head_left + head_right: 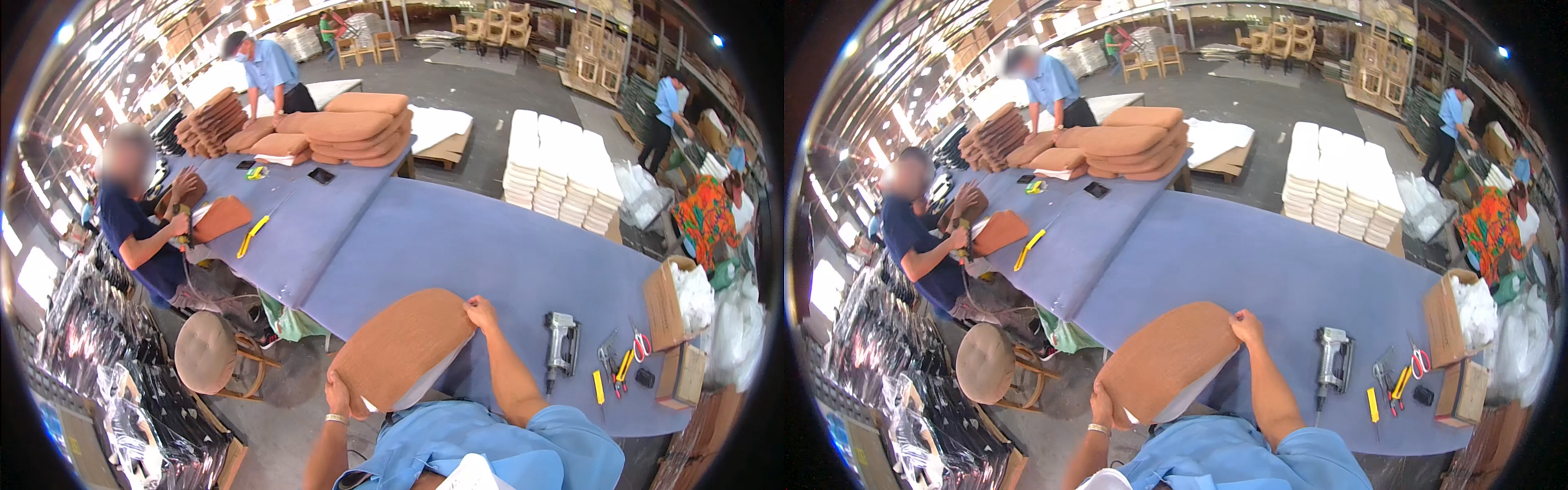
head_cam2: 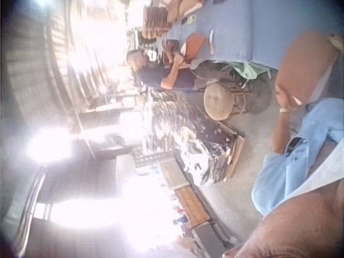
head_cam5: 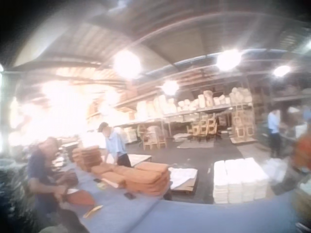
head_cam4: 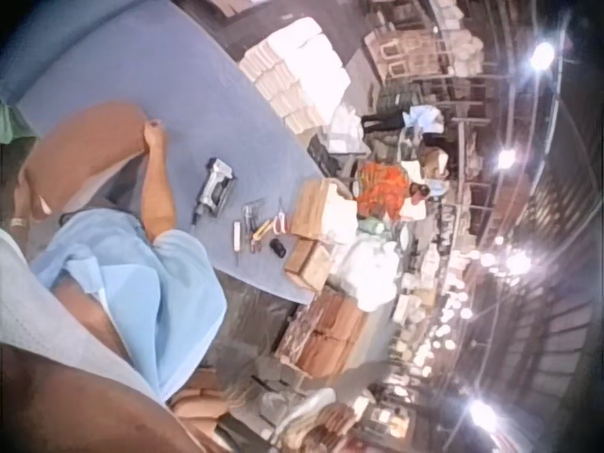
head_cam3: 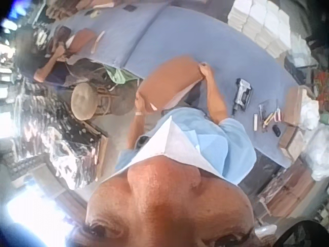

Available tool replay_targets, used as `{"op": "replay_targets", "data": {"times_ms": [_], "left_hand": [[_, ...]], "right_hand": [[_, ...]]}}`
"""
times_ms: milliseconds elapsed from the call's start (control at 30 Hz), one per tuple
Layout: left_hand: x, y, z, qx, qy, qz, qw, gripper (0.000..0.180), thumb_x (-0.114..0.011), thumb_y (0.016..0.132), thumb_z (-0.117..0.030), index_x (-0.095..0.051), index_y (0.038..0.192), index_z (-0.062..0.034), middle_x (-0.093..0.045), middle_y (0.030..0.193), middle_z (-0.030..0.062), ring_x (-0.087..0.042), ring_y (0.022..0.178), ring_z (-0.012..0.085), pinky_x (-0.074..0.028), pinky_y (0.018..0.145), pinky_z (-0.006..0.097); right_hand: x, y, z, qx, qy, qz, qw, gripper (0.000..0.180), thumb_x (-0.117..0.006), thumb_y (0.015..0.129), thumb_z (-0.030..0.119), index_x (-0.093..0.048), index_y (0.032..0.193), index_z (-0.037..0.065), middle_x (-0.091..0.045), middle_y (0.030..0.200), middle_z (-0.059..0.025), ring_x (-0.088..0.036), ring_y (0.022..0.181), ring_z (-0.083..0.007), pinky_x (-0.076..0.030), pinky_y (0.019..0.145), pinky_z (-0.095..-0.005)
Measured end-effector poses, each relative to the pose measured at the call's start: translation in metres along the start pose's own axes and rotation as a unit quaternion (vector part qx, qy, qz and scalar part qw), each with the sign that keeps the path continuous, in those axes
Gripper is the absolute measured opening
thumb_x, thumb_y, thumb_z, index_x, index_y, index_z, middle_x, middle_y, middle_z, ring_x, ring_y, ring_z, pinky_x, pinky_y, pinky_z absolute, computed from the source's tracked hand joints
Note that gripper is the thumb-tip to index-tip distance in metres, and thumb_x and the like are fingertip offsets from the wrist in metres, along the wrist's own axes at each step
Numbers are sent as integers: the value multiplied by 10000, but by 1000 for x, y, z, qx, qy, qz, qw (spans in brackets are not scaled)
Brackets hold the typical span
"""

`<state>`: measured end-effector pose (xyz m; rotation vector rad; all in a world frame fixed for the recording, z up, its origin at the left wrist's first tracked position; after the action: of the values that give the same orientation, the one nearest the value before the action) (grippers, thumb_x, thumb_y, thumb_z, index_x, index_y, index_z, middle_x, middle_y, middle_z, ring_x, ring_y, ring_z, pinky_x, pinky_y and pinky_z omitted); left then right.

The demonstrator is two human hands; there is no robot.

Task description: The person assembles cushion covers by wrapping fabric around foam inserts, securing them with a staple gun, and trimming excess fabric with a utility knife. The person handles multiple cushions one at a time, repeating the wrapping, stapling, and trimming steps.

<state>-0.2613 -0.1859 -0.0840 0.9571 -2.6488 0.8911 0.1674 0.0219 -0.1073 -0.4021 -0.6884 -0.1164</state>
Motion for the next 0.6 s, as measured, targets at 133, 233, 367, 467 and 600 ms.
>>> {"op": "replay_targets", "data": {"times_ms": [133, 233, 367, 467, 600], "left_hand": [[-38, -49, 51, 78, -164, 22, 983, 812, -416, 1062, -569, -426, 1474, 130, -561, 1451, 262, -609, 1288, 366, -533, 1025, 460], [-72, -85, 75, 137, -186, 67, 971, 829, -413, 1064, -590, -393, 1503, 114, -543, 1469, 254, -609, 1285, 370, -553, 1003, 488], [-99, -100, 69, 130, -236, 214, 939, 813, -422, 1062, -609, -391, 1523, 60, -537, 1476, 242, -612, 1278, 384, -569, 996, 537], [-136, -144, -1, 162, -300, 355, 871, 714, -428, 1070, -586, -432, 1515, -27, -583, 1424, 200, -637, 1238, 377, -590, 975, 539], [-206, -116, -4, 360, -454, 572, 581, 570, -441, 1078, -554, -492, 1480, -153, -662, 1279, 130, -681, 1157, 330, -631, 898, 482]], "right_hand": [[23, -39, 8, 26, 179, -4, 983, 514, -732, 893, 311, -635, 1342, 81, -690, 1305, -175, -633, 1245, -339, -506, 1028, -420], [49, -28, -2, 90, 205, -43, 974, 531, -737, 886, 259, -605, 1372, 88, -686, 1294, -204, -607, 1268, -375, -488, 1060, -441], [132, -64, 65, 194, 149, -112, 963, 505, -728, 901, 268, -610, 1356, 82, -702, 1221, -203, -609, 1232, -403, -494, 1047, -451], [211, -102, 109, 203, 114, -154, 960, 513, -723, 909, 289, -610, 1370, 93, -677, 1237, -225, -616, 1191, -417, -507, 1021, -470], [238, -112, 127, 304, 84, -248, 916, 563, -728, 913, 288, -582, 1420, 91, -550, 1417, -252, -574, 1262, -423, -496, 1045, -466]]}}
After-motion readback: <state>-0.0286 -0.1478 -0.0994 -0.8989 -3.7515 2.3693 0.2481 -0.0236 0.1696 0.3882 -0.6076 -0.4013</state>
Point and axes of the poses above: each hand's wrist, its own y-axis towards the middle knuckle, its own x-axis out of the back of the hand, z = x × y, the point moved 3 cm from there along y, towards the middle knuckle
